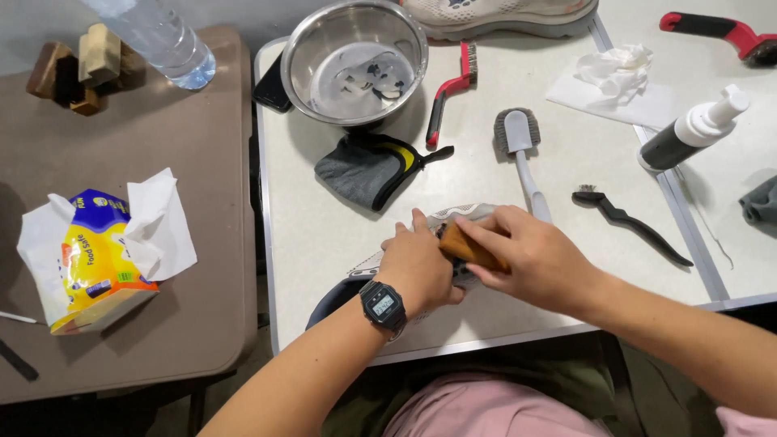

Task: A person is cleaning a white and blue sneaker using various brushes, cleaning foam, and a cloth on a service counter.

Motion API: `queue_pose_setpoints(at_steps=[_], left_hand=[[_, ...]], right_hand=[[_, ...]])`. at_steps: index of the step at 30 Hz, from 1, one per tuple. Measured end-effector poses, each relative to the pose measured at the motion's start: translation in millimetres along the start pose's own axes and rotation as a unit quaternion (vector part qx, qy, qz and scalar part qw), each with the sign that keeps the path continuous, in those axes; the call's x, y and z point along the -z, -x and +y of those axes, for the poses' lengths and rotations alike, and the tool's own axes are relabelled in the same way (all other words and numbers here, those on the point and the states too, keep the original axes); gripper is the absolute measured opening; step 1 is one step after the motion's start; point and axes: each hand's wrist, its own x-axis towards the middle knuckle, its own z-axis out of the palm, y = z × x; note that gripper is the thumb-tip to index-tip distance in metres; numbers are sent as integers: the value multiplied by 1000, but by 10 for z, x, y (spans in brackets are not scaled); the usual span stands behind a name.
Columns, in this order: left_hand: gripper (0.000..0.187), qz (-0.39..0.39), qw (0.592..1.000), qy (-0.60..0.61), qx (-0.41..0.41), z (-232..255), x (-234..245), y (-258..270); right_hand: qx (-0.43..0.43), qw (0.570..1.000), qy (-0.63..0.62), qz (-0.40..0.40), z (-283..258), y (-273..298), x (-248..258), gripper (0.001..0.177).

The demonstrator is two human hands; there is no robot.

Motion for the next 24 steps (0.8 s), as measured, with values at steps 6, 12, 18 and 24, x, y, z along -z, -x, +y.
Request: queue_pose_setpoints(at_steps=[6, 12, 18, 24], left_hand=[[79, 29, 999, 20, -1, -19, 2, 4], [78, 35, 999, 19, 1, -33, -12, -15], [80, 15, 1000, 14, 1, 23, -16, 64], [76, 25, 1000, 15, -8, -31, -34, -15]], right_hand=[[-61, 985, 128, 96, 829, 263, 137, 58], [-52, 976, 187, 102, 885, 409, -180, 55], [2, 996, 20, 84, 290, 471, -172, 50], [23, 995, -34, 86, 46, 521, -134, 45]])
